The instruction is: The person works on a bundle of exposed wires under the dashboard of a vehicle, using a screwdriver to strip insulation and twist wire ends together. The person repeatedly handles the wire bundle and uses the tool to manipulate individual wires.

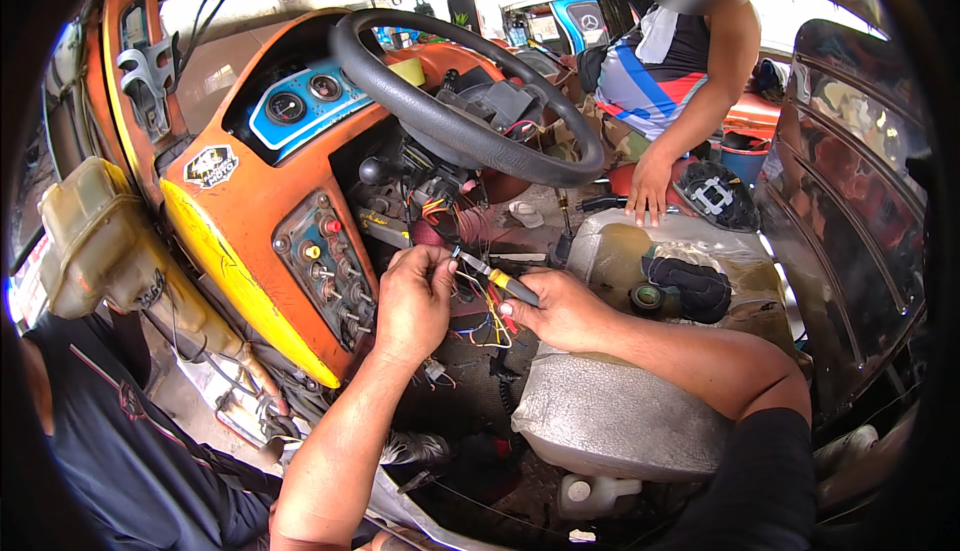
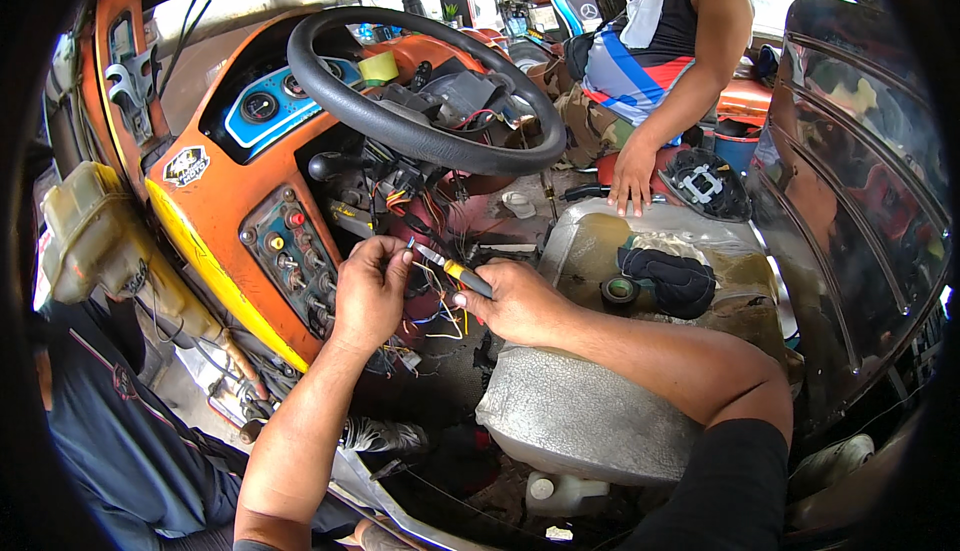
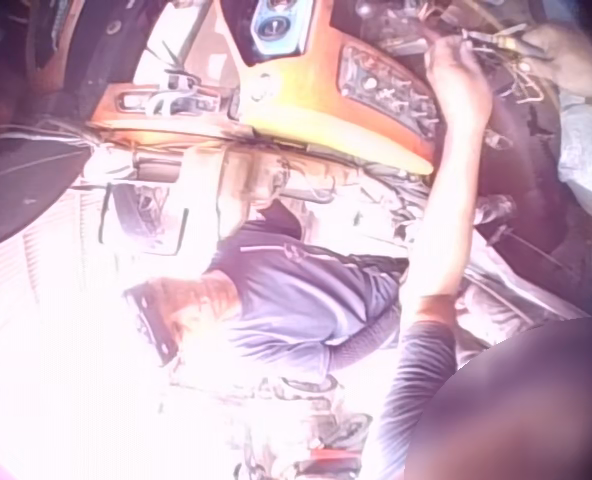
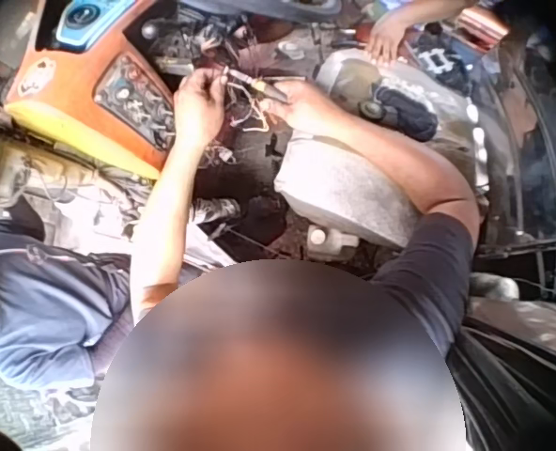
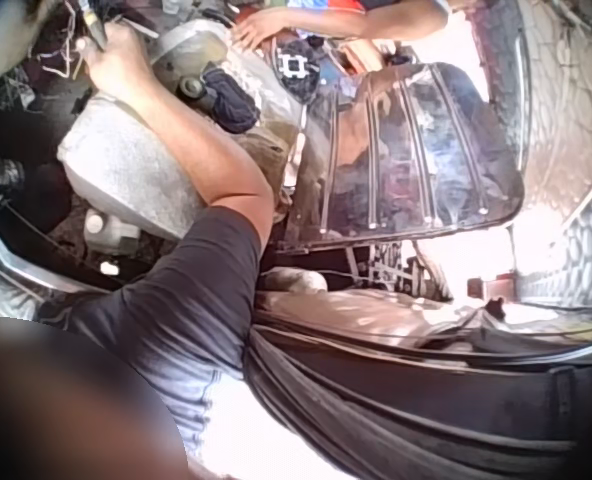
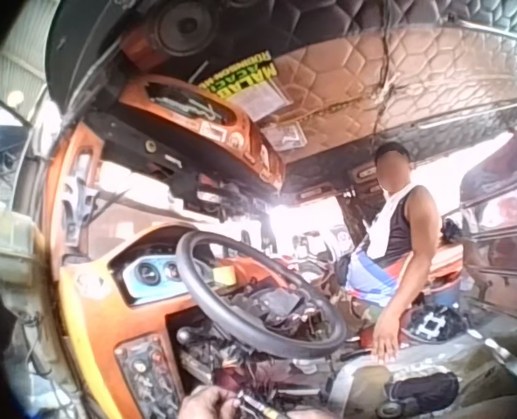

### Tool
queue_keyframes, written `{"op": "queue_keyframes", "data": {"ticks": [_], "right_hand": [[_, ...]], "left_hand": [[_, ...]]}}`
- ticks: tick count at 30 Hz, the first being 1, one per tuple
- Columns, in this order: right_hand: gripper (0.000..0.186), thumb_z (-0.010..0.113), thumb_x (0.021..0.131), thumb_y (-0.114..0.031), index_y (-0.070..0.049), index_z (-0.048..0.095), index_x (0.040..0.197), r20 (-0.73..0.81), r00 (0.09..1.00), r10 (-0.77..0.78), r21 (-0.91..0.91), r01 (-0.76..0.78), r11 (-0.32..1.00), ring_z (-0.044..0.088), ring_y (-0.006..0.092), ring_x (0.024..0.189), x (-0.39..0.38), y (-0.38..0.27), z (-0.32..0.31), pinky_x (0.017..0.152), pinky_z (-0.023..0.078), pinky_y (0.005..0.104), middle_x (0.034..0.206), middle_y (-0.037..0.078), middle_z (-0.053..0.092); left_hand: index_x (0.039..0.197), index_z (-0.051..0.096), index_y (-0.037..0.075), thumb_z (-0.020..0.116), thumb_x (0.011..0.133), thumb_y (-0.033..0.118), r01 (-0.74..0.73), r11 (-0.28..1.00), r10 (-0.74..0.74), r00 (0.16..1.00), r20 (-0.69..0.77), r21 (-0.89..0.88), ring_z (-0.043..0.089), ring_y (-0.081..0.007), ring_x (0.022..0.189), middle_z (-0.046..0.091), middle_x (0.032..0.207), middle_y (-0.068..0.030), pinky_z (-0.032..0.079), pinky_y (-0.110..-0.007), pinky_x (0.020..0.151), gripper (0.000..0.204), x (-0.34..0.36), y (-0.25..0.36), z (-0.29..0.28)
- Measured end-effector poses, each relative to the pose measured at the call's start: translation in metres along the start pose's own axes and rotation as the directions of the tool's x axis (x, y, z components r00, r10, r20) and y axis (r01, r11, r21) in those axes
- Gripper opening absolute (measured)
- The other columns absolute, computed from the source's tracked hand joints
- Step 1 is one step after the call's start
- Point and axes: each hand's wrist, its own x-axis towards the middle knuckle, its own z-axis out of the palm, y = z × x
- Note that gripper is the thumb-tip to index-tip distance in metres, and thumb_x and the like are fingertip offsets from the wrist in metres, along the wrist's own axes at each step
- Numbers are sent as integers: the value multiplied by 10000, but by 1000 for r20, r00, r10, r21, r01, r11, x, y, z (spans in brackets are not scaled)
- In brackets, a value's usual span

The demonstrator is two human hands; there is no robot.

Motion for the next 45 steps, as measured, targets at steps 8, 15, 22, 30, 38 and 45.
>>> {"op": "queue_keyframes", "data": {"ticks": [8, 15, 22, 30, 38, 45], "right_hand": [[287, 748, 1048, -272, 6, 720, 981, 21, 1000, 22, 16, -22, 1000, 628, 205, 801, 3, 4, 3, 767, 519, 414, 841, 118, 662], [312, 736, 1063, -302, -1, 719, 981, 41, 997, 60, 61, -62, 996, 600, 159, 755, 0, 0, 2, 733, 510, 387, 778, 57, 657], [419, 743, 1047, -395, -31, 687, 847, 49, 988, 146, 112, -151, 982, 598, 169, 626, 9, 21, 19, 631, 503, 405, 658, 54, 628], [354, 727, 1074, -341, -7, 685, 966, 57, 991, 122, 74, -126, 989, 504, 93, 702, 19, 51, 64, 643, 474, 336, 721, -35, 574], [378, 732, 1058, -335, 31, 670, 983, -53, 994, -91, -196, 79, 977, 571, 170, 721, 24, 64, 80, 688, 485, 386, 783, 82, 602], [441, 720, 1057, -429, 12, 711, 1054, 0, 999, -41, -249, 40, 968, 576, 172, 702, 23, 69, 73, 699, 503, 366, 736, 59, 637]], "left_hand": [[1032, 713, -8, 748, 999, 99, -18, 1000, 18, 1000, -13, 13, 707, -297, 862, 712, 948, -166, 553, -405, 803, 117, 0, -5, 2], [1039, 695, -9, 740, 1027, 128, 98, 993, -99, 995, -5, -66, 687, -206, 756, 710, 863, -115, 547, -365, 718, 144, -3, 2, 4], [1030, 664, -4, 754, 991, 110, -58, 998, 58, 998, 28, 3, 656, -193, 730, 696, 828, -112, 533, -360, 695, 150, -2, -14, 4], [1016, 761, -19, 784, 958, 156, -182, 962, 184, 983, 7, 204, 731, -417, 843, 736, 911, -234, 570, -458, 746, 186, -27, -75, 25], [1048, 770, -15, 747, 1016, 213, -103, 984, 92, 992, 84, 144, 731, -333, 789, 733, 877, -202, 567, -426, 736, 232, -38, -88, 37], [992, 712, 5, 755, 1041, 376, -167, 983, 148, 968, 201, 77, 628, -196, 722, 671, 796, -99, 528, -360, 701, 377, -40, -100, 31]]}}
